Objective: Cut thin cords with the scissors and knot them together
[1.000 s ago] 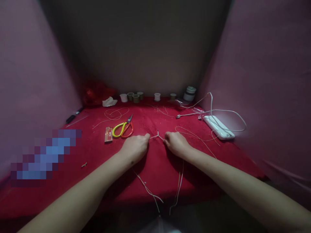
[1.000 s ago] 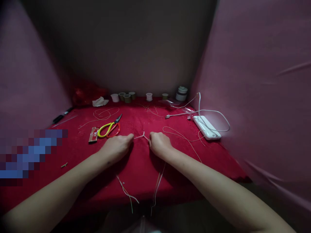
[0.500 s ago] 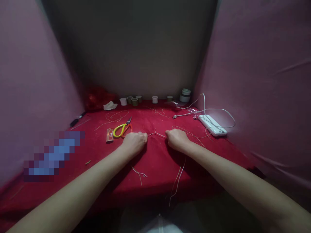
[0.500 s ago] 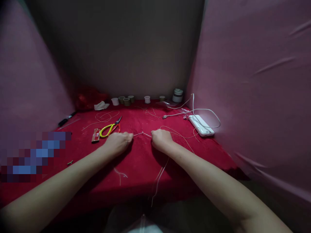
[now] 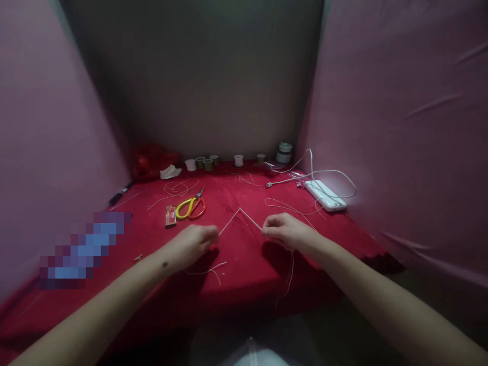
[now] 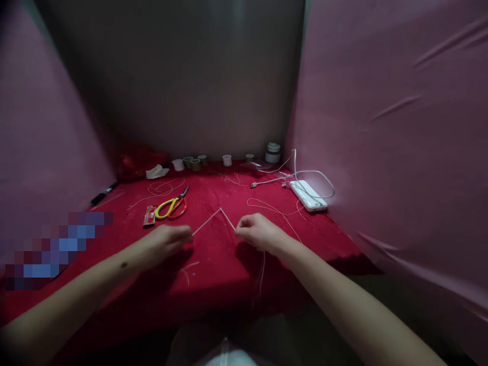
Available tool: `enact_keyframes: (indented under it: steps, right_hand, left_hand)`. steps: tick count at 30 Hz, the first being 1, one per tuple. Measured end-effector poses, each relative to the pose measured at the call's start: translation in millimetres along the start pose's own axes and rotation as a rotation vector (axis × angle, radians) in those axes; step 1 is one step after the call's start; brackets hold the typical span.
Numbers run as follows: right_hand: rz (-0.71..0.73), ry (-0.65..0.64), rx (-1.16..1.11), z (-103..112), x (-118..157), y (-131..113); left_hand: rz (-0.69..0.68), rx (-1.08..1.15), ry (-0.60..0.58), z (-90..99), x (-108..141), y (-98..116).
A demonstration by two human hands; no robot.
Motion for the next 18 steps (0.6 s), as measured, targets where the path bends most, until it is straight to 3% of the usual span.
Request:
enact_keyframes:
  steps: [3,7,12,18]
  right_hand:
    - [-0.05,-0.112,-0.604,-14.2,32.7,12.4]
    - [-0.075,-0.169,-0.941,-36.9,57.5,27.5]
    - [-0.095,-0.18,-1.074,-67.1,76.6,46.6]
    - [-0.164,-0.161,-1.186,-110.9,96.7,68.2]
  left_hand:
    - [0.192,0.64,-0.093,-23.5,35.8,24.6]
    - [0.319,1.192,-0.058,-58.6,61.6,49.9]
    - [0.32,1.402,0.043,-90.5,73.1,52.1]
    - [0.341,1.534,0.021,-120.0,88.1,51.4]
Point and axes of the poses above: each hand's wrist, its own x-axis away from the middle knuckle, its own z-axis out of the back of the hand, y = z × x, the point moved 1 cm from there along -x, towards the middle knuckle, and after that the axes turned 7 degrees about -z, right-handed, at the moved point
